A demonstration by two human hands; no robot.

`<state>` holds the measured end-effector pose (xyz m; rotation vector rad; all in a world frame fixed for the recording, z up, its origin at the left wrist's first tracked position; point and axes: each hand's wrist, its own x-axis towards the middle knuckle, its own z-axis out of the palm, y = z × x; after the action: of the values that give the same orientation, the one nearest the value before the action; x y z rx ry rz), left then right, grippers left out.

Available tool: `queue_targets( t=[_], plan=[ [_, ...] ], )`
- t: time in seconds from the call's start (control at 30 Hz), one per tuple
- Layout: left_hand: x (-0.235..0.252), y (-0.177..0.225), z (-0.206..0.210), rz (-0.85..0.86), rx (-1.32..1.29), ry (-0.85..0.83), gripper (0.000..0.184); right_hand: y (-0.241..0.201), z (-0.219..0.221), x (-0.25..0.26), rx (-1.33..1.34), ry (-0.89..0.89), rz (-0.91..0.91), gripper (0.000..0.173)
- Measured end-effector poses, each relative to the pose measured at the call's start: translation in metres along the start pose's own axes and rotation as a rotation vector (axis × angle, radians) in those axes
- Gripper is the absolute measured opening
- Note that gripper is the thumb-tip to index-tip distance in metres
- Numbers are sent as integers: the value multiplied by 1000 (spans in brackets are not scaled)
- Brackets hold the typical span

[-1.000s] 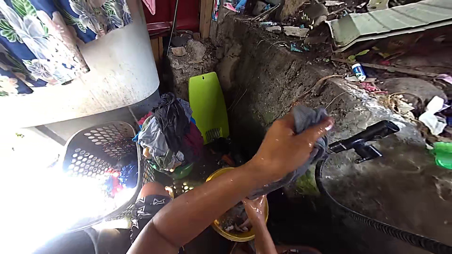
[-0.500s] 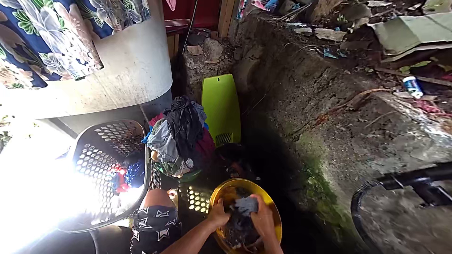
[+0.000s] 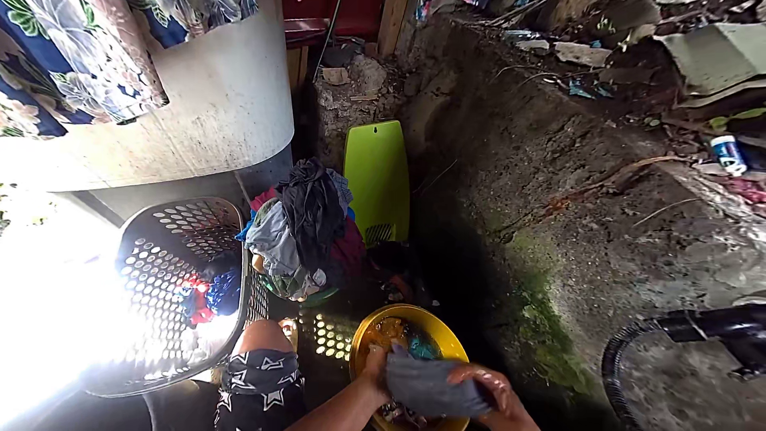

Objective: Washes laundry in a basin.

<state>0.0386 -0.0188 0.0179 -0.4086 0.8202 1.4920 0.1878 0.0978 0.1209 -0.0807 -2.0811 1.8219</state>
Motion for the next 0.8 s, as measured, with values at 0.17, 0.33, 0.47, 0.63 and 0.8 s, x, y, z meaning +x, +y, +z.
queue_targets(
  t=[0.17,0.33,0.47,0.63,0.8],
  plan=[
    [-54,2,48,8,-9,17,46,98,53,-26,487,990,307,50],
    [-56,-9,38,-5,64,-23,50,110,81,-22,684,864,253,67],
    [-42,5,7,-94,9,-39,68,64,60,8,343,985,213,27],
    [-27,34,36,235,138,-77,25,31,77,26,356,1056,179,18],
    [-51,56,89,1041,1183,-254,22,27,56,37,723,947,500,49]
  ],
)
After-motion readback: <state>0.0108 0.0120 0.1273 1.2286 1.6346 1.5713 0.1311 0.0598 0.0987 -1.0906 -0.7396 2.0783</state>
